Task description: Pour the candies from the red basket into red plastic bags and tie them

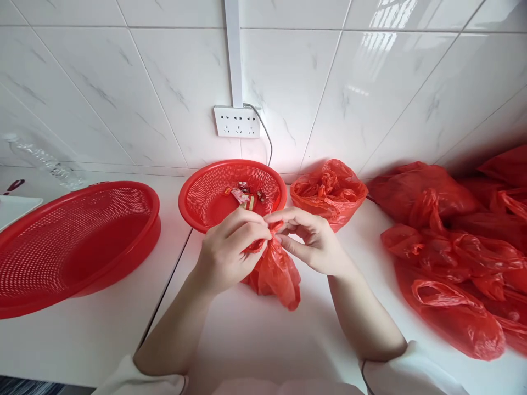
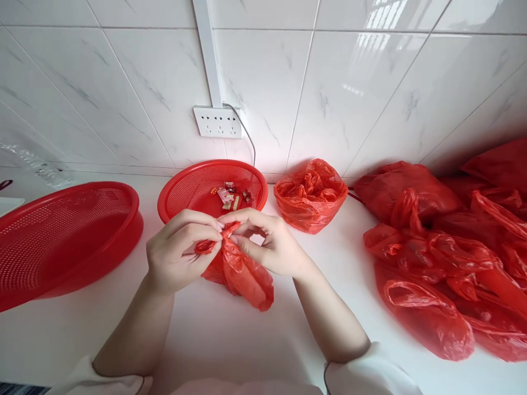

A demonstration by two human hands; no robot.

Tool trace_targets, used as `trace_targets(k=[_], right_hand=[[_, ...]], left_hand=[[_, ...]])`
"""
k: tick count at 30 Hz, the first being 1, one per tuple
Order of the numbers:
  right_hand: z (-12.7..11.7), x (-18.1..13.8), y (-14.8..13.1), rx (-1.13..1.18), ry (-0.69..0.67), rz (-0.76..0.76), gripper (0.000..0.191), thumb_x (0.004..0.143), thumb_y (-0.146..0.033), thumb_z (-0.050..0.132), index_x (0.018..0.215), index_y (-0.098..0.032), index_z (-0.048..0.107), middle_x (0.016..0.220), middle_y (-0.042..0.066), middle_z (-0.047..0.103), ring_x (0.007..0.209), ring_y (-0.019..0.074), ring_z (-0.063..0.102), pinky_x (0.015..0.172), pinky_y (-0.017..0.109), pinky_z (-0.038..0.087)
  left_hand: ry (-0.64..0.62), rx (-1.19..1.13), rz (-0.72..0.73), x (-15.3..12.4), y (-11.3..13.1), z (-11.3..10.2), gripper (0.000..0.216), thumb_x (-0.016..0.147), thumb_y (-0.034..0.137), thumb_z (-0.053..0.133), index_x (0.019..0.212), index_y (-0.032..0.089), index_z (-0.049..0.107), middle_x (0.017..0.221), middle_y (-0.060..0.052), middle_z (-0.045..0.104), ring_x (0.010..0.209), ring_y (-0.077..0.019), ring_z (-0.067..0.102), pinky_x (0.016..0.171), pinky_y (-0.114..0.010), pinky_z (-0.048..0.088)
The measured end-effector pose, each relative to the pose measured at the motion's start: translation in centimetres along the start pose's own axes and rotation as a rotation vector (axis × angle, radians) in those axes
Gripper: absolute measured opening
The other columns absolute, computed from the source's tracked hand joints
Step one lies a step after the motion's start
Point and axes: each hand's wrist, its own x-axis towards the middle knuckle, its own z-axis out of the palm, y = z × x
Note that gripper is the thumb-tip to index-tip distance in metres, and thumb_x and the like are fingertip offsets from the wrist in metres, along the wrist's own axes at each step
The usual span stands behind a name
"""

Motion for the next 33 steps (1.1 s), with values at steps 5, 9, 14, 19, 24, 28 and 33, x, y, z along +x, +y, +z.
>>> trace_targets(k=[5, 9, 14, 19, 24, 28, 33], right_hand=[[-0.1, 0.0, 0.2, -0.091, 0.099, -0.006, 0.022, 0.09, -0.018, 0.065, 0.11, -0.026, 0.071, 0.1, 0.003, 0.075, 0.086, 0.0162, 0.07, 0.077, 0.031, 0.058], [-0.5, 0.3, -0.1, -0.032, 0.155, 0.015, 0.007, 0.088, -0.022, 0.068, 0.093, -0.025, 0.073, 0.12, 0.005, 0.069, 0.116, 0.0223, 0.063, 0.096, 0.039, 0.052], [-0.9, 0.7, -0.1, 0.344, -0.055, 0.172, 0.022, 0.085, -0.037, 0.069, 0.072, -0.021, 0.059, 0.145, 0.003, 0.053, 0.125, 0.0289, 0.057, 0.104, 0.048, 0.046], [-1.7, 0.9, -0.2, 0.434, -0.064, 0.096, 0.053, 0.088, -0.064, 0.051, 0.057, -0.02, 0.046, 0.141, 0.004, 0.055, 0.133, 0.0338, 0.047, 0.109, 0.053, 0.04], [-4.4, 0.2, -1.1, 0.135, 0.211, 0.021, 0.067, 0.094, -0.068, 0.028, 0.049, -0.021, 0.044, 0.127, 0.002, 0.063, 0.129, 0.0305, 0.049, 0.112, 0.05, 0.036], [-7.5, -1.5, -1.8, -0.111, 0.377, 0.001, 0.069, 0.095, -0.065, 0.031, 0.044, -0.02, 0.04, 0.115, 0.004, 0.067, 0.122, 0.0299, 0.053, 0.111, 0.048, 0.035], [-10.8, -3.9, -2.0, -0.368, 0.483, 0.105, 0.065, 0.098, -0.057, 0.036, 0.044, -0.021, 0.043, 0.095, 0.005, 0.067, 0.119, 0.0282, 0.055, 0.107, 0.044, 0.034]], left_hand=[[0.05, 0.029, -0.003, 0.0, -0.6, -0.4, 0.023, 0.074, 0.001, 0.072, 0.087, 0.02, 0.065, 0.08, 0.002, 0.073, 0.074, -0.0122, 0.071, 0.062, -0.02, 0.058], [-0.013, 0.033, 0.026, -0.1, -1.3, -1.2, 0.03, 0.074, 0.005, 0.076, 0.097, 0.023, 0.071, 0.09, 0.002, 0.077, 0.079, -0.0122, 0.073, 0.07, -0.021, 0.06], [-0.008, -0.022, -0.021, 0.4, -1.5, -2.1, 0.022, 0.073, 0.013, 0.08, 0.091, 0.025, 0.075, 0.081, 0.002, 0.071, 0.067, -0.0088, 0.066, 0.058, -0.02, 0.054], [-0.027, 0.025, -0.048, 0.4, -2.0, -3.4, 0.012, 0.073, 0.018, 0.081, 0.078, 0.025, 0.072, 0.069, 0.003, 0.065, 0.064, -0.0121, 0.059, 0.06, -0.027, 0.052], [-0.125, 0.083, -0.053, 0.2, -2.8, -6.0, 0.014, 0.075, 0.016, 0.077, 0.075, 0.024, 0.066, 0.069, 0.002, 0.063, 0.068, -0.0135, 0.058, 0.062, -0.028, 0.051], [-0.228, 0.062, -0.036, 0.2, -3.2, -8.3, 0.015, 0.076, 0.01, 0.075, 0.074, 0.021, 0.064, 0.071, 0.001, 0.062, 0.069, -0.0128, 0.057, 0.062, -0.028, 0.05], [-0.337, -0.003, -0.076, -0.2, -3.5, -9.7, 0.018, 0.075, 0.007, 0.075, 0.073, 0.019, 0.062, 0.069, 0.001, 0.059, 0.068, -0.012, 0.054, 0.061, -0.026, 0.048]])
